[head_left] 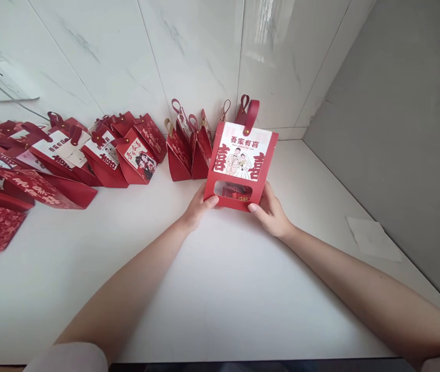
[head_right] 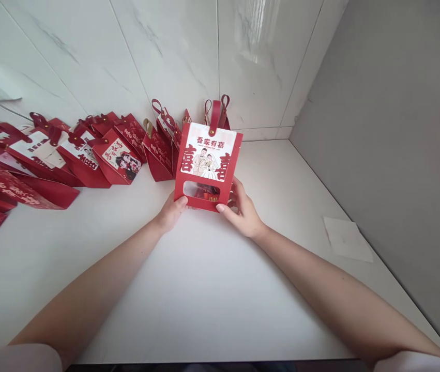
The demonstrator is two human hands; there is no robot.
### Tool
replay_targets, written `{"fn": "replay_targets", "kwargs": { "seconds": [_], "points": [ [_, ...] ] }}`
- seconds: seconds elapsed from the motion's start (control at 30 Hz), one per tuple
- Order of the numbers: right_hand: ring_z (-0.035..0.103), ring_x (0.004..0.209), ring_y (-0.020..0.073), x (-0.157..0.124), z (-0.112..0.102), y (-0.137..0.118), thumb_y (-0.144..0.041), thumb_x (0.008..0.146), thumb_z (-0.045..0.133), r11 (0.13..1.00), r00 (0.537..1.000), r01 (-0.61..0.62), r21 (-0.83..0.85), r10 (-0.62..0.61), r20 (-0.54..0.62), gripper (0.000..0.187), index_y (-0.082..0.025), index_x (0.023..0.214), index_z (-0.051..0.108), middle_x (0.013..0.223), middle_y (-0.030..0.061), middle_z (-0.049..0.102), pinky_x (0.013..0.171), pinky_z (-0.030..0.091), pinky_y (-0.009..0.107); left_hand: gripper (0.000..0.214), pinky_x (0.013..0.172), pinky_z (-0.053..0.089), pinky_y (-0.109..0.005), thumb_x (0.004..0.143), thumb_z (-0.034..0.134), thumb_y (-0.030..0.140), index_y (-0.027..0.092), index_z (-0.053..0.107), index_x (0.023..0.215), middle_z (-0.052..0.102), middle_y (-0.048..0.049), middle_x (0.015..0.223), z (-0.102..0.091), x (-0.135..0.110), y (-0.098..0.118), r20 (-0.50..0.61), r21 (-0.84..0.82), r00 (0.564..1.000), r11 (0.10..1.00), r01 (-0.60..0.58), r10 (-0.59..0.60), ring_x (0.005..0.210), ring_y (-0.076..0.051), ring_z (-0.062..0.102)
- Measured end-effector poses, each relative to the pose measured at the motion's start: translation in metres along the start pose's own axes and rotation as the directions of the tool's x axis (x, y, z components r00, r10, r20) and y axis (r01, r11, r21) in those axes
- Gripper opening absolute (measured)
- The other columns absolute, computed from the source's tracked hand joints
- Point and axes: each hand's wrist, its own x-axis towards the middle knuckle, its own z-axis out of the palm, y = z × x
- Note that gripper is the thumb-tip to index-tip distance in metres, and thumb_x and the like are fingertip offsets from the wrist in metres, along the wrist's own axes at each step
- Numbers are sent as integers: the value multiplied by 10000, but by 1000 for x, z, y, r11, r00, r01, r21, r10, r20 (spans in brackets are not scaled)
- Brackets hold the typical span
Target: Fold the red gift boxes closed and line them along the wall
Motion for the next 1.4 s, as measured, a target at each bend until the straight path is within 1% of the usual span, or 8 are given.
{"fn": "replay_targets", "kwargs": {
  "seconds": [0.17, 0.37, 0.63, 0.77, 0.87, 1.03, 1.23, 1.4],
  "points": [
    [368, 1400, 351, -2, -1, -1, -610, 942, 399, 985, 979, 127, -113, -143, -142, 646, -272, 1483, 300, 1466, 117, 440, 1036, 470, 527, 624, 1107, 374, -496, 797, 699, 427, 217, 519, 1357, 546, -113, 1403, 4, -1, 5, 224, 158, 974, 985, -68, 31, 1339, -348, 454],
    [388, 1382, 351, 0, -5, 2, -695, 915, 339, 976, 970, 184, -116, -200, -139, 699, -279, 1476, 299, 1503, 108, 387, 1086, 410, 563, 685, 1065, 416, -498, 828, 649, 476, 233, 452, 1437, 547, -110, 1411, 9, -3, 11, 298, 274, 954, 960, -52, -33, 1278, -350, 524],
    [412, 1349, 351, 0, -6, 6, -722, 880, 390, 965, 961, 227, -135, -244, -133, 740, -292, 1475, 295, 1483, 104, 388, 1103, 376, 585, 701, 1143, 351, -496, 740, 745, 418, 227, 514, 1374, 503, -88, 1454, 19, -4, 20, 286, 361, 956, 918, -164, 58, 1372, -333, 427],
    [408, 1354, 349, 0, -5, 6, -702, 898, 373, 964, 961, 220, -147, -240, -138, 711, -289, 1471, 291, 1489, 103, 383, 1097, 383, 576, 647, 1126, 370, -488, 779, 709, 447, 219, 530, 1357, 543, -94, 1416, 16, -5, 16, 276, 362, 961, 924, -126, 23, 1354, -334, 450],
    [393, 1368, 345, 1, -5, 5, -685, 910, 364, 961, 961, 224, -161, -245, -127, 689, -281, 1464, 292, 1499, 105, 373, 1102, 383, 566, 694, 1077, 418, -480, 824, 646, 505, 225, 450, 1428, 530, -107, 1429, 12, -5, 10, 263, 376, 964, 925, -65, -39, 1302, -341, 508],
    [395, 1367, 333, 2, -5, 3, -656, 917, 381, 962, 962, 215, -171, -239, -136, 664, -269, 1452, 311, 1500, 108, 370, 1116, 368, 561, 743, 1030, 451, -453, 836, 612, 557, 231, 392, 1467, 537, -117, 1420, 8, -6, 7, 253, 397, 967, 915, -71, -35, 1229, -335, 567],
    [408, 1361, 324, 2, -2, 1, -635, 938, 366, 966, 965, 202, -159, -224, -140, 634, -258, 1446, 316, 1489, 113, 398, 1094, 398, 537, 753, 975, 465, -405, 815, 470, 732, 170, 568, 1307, 646, -128, 1256, 9, -5, 6, 202, 447, 979, 892, -60, -36, 1173, -328, 586],
    [376, 1388, 319, 1, -1, 2, -602, 958, 361, 985, 984, 104, -135, -122, -133, 595, -270, 1450, 316, 1514, 97, 385, 1088, 411, 530, 704, 790, 479, -333, 827, 413, 733, 132, 661, 1098, 704, -85, 953, 6, -7, 5, 14, 583, 999, 811, -42, 41, 894, -257, 629]
  ]
}}
